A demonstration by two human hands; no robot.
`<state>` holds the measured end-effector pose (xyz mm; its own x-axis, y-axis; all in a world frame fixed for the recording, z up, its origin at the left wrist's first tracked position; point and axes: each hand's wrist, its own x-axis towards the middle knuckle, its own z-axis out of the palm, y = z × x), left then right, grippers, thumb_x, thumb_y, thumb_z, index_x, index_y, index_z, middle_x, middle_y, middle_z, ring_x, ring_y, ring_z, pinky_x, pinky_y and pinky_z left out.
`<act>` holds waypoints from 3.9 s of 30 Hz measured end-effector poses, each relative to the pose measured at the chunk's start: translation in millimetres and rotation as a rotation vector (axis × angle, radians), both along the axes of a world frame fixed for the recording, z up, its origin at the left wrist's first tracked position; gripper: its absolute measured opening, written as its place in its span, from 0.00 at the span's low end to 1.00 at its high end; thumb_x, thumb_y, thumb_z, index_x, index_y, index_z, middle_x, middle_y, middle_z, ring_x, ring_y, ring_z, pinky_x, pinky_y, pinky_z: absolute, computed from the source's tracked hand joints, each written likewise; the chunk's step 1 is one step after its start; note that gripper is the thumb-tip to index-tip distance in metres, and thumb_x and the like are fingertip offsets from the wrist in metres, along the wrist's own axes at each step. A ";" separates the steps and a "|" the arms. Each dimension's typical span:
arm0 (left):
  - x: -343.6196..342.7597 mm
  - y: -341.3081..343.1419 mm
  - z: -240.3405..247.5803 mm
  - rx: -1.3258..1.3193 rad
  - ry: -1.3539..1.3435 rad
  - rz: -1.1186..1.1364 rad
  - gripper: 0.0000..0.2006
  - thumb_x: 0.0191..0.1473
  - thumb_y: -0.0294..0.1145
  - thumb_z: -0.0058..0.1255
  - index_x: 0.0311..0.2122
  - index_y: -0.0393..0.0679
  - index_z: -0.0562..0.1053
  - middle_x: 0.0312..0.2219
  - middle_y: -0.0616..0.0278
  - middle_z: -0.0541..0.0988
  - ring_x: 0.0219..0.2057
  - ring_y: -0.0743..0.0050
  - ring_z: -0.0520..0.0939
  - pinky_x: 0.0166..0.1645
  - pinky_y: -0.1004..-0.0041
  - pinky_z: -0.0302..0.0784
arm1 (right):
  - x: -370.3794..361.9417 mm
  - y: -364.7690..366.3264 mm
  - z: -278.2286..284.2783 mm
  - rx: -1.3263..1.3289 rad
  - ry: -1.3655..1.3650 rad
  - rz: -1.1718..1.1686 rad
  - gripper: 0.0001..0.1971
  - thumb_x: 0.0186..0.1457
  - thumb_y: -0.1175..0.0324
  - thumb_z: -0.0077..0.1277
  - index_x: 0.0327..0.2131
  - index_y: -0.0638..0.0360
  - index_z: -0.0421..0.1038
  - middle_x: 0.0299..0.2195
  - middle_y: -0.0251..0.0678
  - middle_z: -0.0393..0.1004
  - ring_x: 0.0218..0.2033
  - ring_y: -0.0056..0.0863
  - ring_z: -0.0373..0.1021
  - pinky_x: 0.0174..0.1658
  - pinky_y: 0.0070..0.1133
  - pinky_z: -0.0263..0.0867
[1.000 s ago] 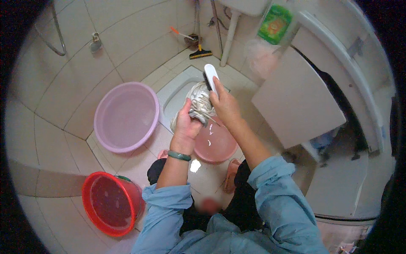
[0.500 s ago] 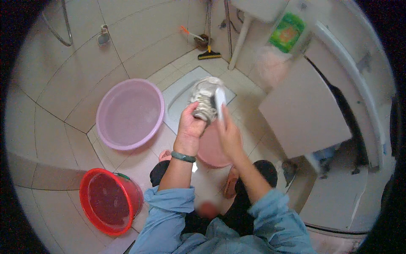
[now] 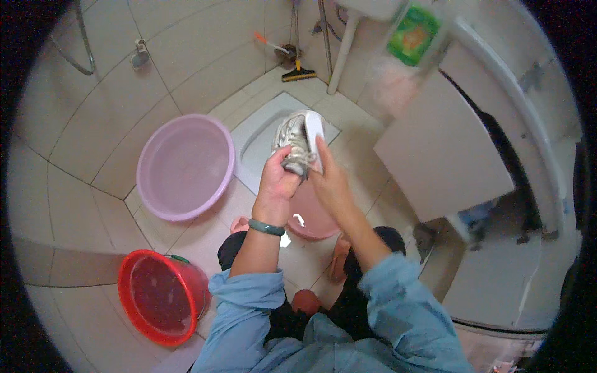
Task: The person sits on the bathroom floor and cleans a white sneaker using a cloth and a brush. They wipe the shoe's exterior and interior, then scrub the upper and laces with the brush, occasionally dipping the brush into a pink basin of water.
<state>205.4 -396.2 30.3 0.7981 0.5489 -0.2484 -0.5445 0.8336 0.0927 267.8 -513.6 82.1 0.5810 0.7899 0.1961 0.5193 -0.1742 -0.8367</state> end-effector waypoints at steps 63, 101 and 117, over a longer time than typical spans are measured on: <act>-18.3 -14.6 17.4 0.104 0.315 0.197 0.17 0.51 0.23 0.37 0.47 0.27 0.60 0.43 0.45 0.69 0.43 0.55 0.73 0.49 0.62 0.69 | 178.3 -74.5 -171.2 -0.422 0.088 0.224 0.23 0.50 0.64 0.47 0.52 0.48 0.59 0.49 0.40 0.64 0.45 0.36 0.66 0.47 0.26 0.61; -8.2 -13.2 15.2 0.084 0.244 0.029 0.11 0.47 0.21 0.41 0.38 0.28 0.66 0.35 0.51 0.72 0.36 0.60 0.75 0.42 0.66 0.72 | -9.5 -22.0 0.1 0.081 -0.290 -0.029 0.20 0.52 0.64 0.44 0.49 0.57 0.61 0.36 0.48 0.71 0.38 0.37 0.69 0.39 0.28 0.62; 1.3 -43.0 20.3 0.106 0.074 -0.104 0.19 0.49 0.23 0.37 0.48 0.28 0.59 0.43 0.46 0.68 0.43 0.55 0.72 0.50 0.63 0.68 | 97.1 -11.3 -32.6 0.331 -0.071 -0.331 0.20 0.54 0.64 0.40 0.52 0.56 0.59 0.40 0.49 0.69 0.41 0.37 0.68 0.43 0.26 0.62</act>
<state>206.7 -439.2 50.6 0.8338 0.4905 -0.2535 -0.4440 0.8685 0.2202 364.9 -524.9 49.6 0.7672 0.4529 0.4541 0.5383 -0.0699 -0.8398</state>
